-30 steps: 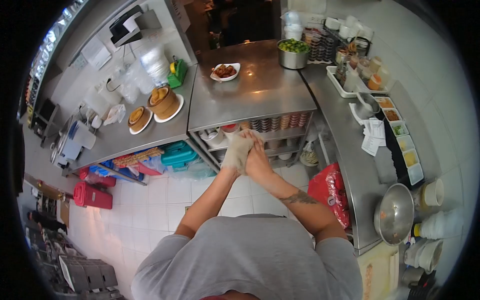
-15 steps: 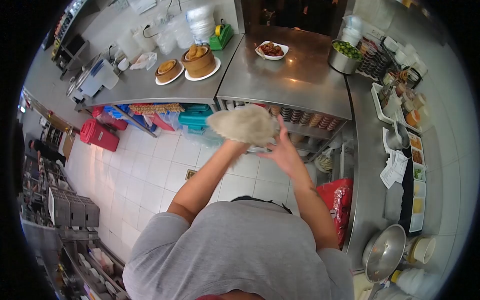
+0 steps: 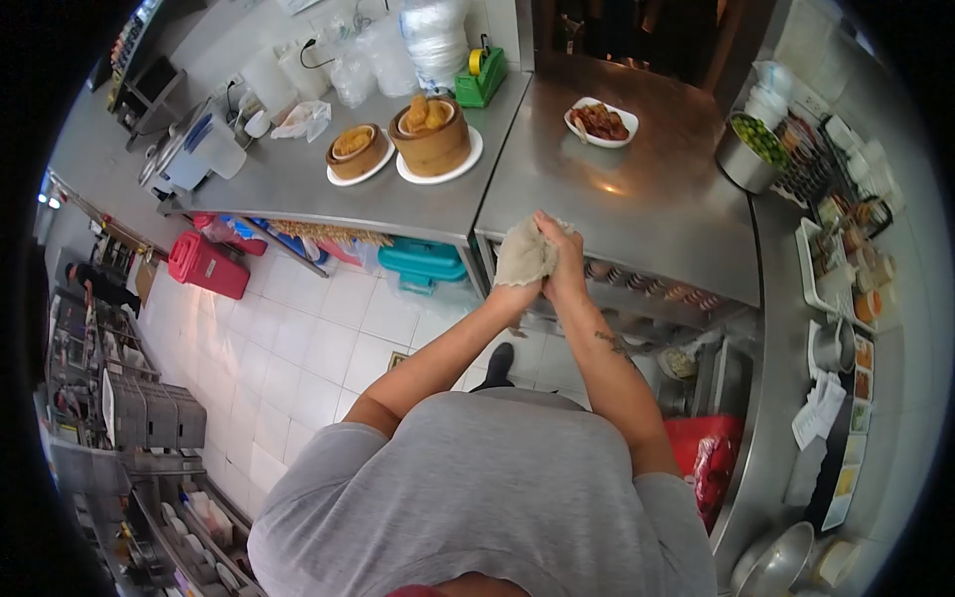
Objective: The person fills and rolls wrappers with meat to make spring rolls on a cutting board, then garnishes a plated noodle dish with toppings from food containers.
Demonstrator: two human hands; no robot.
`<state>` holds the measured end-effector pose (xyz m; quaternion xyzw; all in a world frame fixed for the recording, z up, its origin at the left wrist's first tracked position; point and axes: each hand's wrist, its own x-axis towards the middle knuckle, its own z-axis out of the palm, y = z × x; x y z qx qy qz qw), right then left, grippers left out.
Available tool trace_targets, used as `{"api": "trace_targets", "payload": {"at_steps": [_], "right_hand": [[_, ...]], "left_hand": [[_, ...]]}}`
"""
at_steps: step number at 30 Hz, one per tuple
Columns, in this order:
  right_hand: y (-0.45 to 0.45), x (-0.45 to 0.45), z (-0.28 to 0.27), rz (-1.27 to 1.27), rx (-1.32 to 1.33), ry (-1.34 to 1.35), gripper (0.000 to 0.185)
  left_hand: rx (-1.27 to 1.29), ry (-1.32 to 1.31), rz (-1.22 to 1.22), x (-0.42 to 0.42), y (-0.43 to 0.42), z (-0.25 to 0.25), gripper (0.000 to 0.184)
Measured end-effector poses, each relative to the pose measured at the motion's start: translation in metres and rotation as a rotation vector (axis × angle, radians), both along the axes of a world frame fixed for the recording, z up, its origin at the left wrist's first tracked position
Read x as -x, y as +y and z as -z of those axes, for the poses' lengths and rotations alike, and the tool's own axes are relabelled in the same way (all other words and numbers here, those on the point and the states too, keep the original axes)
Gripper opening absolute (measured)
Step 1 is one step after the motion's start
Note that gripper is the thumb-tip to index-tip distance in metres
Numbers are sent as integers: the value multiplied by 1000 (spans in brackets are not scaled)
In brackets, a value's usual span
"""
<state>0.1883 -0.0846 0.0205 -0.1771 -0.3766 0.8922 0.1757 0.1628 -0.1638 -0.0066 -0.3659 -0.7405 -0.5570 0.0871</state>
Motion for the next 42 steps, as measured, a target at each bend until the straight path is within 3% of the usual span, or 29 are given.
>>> {"api": "trace_targets", "payload": {"at_steps": [3,4,7,10,12,13,14,15,17,18,20,22,26,35,42], "right_hand": [[-12,66,2,37,-27,-27,20],[-14,85,8,69,-143,-33,22],[-7,141,30,99,-420,-109,29],[6,178,58,-20,-597,-305,35],[15,194,79,-110,-782,-392,40],[14,202,80,-72,-966,-431,42],[9,212,76,-32,-1150,-476,44],[5,222,70,8,-1335,-527,47],[-1,244,42,-245,-1325,-657,52],[-4,251,40,-267,-1310,-703,51],[-5,266,32,-303,-1275,-781,50],[0,274,27,-353,-1213,-811,49],[2,272,37,-337,-1213,-831,46],[42,194,35,-304,-1169,-928,49],[89,106,47,-42,-1073,-1022,41]], "left_hand": [[-165,-220,85,60,-9,7,37],[-203,-313,108,75,-17,9,39],[201,-35,199,105,-51,18,45],[417,-166,454,138,-114,-9,45],[451,-534,427,177,-160,-28,40],[408,-591,243,215,-196,11,36],[181,-643,-51,249,-227,31,24],[225,-458,-400,286,-253,43,22],[472,-157,-768,347,-301,35,25],[446,-298,-809,372,-316,37,27],[534,-126,-769,428,-348,75,28],[336,-611,-609,435,-328,48,31],[417,-520,-627,447,-323,35,33],[271,-585,-481,452,-316,48,30],[249,-676,-276,408,-219,47,37]]}}
